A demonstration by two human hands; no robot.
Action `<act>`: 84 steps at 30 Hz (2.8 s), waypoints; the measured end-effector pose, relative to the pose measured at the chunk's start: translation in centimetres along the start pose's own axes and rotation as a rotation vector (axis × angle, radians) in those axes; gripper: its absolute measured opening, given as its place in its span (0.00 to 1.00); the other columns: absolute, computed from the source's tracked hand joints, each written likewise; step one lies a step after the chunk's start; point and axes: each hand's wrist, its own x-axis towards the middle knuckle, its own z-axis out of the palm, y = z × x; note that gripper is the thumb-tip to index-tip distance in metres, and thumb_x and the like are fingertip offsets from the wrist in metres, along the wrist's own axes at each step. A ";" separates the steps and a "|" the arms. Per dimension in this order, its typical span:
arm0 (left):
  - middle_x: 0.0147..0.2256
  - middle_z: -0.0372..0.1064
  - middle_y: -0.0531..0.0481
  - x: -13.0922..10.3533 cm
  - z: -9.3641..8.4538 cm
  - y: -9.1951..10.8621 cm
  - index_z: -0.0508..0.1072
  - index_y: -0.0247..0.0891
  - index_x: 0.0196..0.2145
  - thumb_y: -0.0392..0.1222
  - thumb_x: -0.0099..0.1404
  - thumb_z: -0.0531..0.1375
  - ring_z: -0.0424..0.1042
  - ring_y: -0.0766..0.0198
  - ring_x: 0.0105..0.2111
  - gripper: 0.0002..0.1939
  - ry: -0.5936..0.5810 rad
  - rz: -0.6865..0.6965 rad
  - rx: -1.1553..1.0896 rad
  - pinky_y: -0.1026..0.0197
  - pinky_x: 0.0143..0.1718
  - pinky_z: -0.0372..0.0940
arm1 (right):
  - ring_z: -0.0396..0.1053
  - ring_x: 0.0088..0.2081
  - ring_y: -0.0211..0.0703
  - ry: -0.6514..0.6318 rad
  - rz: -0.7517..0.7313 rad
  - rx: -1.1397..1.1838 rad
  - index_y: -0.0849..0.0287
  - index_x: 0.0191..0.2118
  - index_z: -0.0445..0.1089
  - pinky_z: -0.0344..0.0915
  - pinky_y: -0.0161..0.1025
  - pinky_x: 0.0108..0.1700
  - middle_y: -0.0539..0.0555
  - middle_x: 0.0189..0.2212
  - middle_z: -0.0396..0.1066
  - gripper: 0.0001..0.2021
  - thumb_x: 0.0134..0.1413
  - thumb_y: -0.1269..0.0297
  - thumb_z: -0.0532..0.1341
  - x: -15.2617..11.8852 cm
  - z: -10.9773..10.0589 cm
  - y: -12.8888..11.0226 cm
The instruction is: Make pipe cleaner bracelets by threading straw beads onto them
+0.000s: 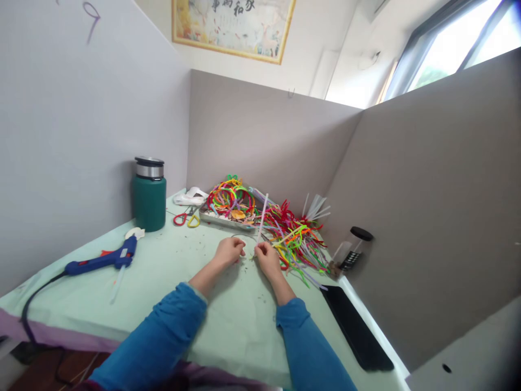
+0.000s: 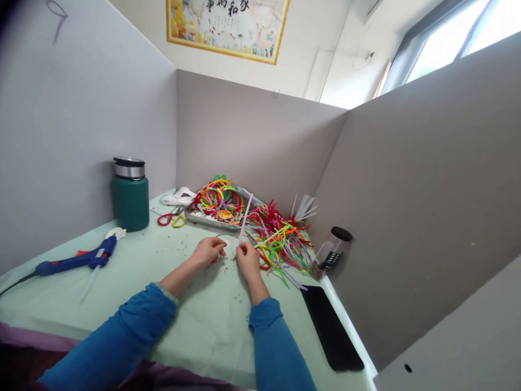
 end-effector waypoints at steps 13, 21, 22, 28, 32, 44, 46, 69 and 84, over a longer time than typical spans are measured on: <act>0.37 0.76 0.39 -1.1 1.0 0.0 0.80 0.36 0.36 0.35 0.62 0.53 0.70 0.52 0.44 0.14 0.007 0.309 0.847 0.55 0.44 0.62 | 0.64 0.27 0.43 0.062 -0.007 -0.147 0.57 0.27 0.65 0.55 0.36 0.31 0.50 0.24 0.69 0.08 0.49 0.61 0.53 0.1 -0.1 0.2; 0.39 0.73 0.43 -0.9 1.2 -0.7 0.77 0.42 0.44 0.33 0.61 0.54 0.70 0.55 0.42 0.17 -0.031 0.518 0.856 0.57 0.42 0.60 | 0.65 0.28 0.43 0.016 0.011 -0.290 0.56 0.29 0.67 0.53 0.35 0.30 0.50 0.25 0.70 0.07 0.52 0.63 0.53 -0.3 0.0 -0.3; 0.38 0.73 0.44 -0.8 1.2 -0.7 0.78 0.43 0.44 0.32 0.60 0.55 0.69 0.55 0.43 0.18 -0.063 0.590 0.860 0.57 0.42 0.60 | 0.66 0.28 0.43 0.030 0.015 -0.300 0.56 0.30 0.67 0.53 0.35 0.30 0.51 0.25 0.70 0.07 0.53 0.63 0.53 -0.3 -0.1 -0.3; 0.32 0.72 0.46 1.1 0.8 -0.5 0.79 0.43 0.33 0.33 0.58 0.60 0.65 0.57 0.40 0.09 -0.184 0.882 0.948 0.55 0.41 0.55 | 0.67 0.31 0.44 0.063 0.038 -0.444 0.57 0.34 0.68 0.53 0.36 0.31 0.52 0.28 0.72 0.07 0.57 0.65 0.53 -0.3 -0.4 -0.6; 0.29 0.71 0.44 2.7 0.3 0.4 0.77 0.40 0.25 0.34 0.59 0.61 0.64 0.58 0.38 0.07 -0.234 1.082 0.979 0.54 0.41 0.53 | 0.68 0.30 0.44 0.014 0.047 -0.560 0.57 0.36 0.68 0.49 0.37 0.29 0.54 0.29 0.73 0.07 0.59 0.66 0.53 -0.3 -0.7 -0.9; 0.30 0.73 0.44 2.9 -1.1 4.6 0.75 0.39 0.24 0.34 0.61 0.60 0.65 0.59 0.36 0.09 -0.230 1.201 0.917 0.54 0.48 0.53 | 0.67 0.28 0.44 0.051 -0.016 -0.472 0.57 0.35 0.68 0.52 0.36 0.31 0.53 0.26 0.71 0.06 0.57 0.67 0.54 0.5 -0.9 0.0; 0.33 0.73 0.43 2.6 -1.9 5.9 0.76 0.38 0.27 0.35 0.64 0.57 0.66 0.59 0.38 0.10 -0.199 1.187 0.919 0.54 0.50 0.53 | 0.66 0.30 0.43 0.097 -0.077 -0.358 0.57 0.33 0.67 0.54 0.36 0.32 0.53 0.27 0.70 0.07 0.57 0.65 0.53 0.8 -1.0 0.4; 0.26 0.74 0.51 0.3 -0.6 -0.8 0.79 0.38 0.35 0.41 0.62 0.54 0.70 0.64 0.29 0.13 -0.159 0.362 0.317 0.66 0.33 0.59 | 0.55 0.19 0.35 -0.130 0.168 0.553 0.56 0.26 0.61 0.52 0.32 0.22 0.43 0.16 0.59 0.13 0.44 0.54 0.62 -0.5 -0.3 -2.4; 0.23 0.68 0.53 0.7 -6.6 -0.2 0.74 0.33 0.34 0.49 0.52 0.65 0.56 0.73 0.18 0.17 -0.028 0.231 -0.576 0.67 0.20 0.52 | 0.66 0.27 0.42 0.084 0.056 0.075 0.57 0.29 0.68 0.62 0.37 0.30 0.52 0.25 0.71 0.12 0.46 0.53 0.60 -0.1 0.1 -0.8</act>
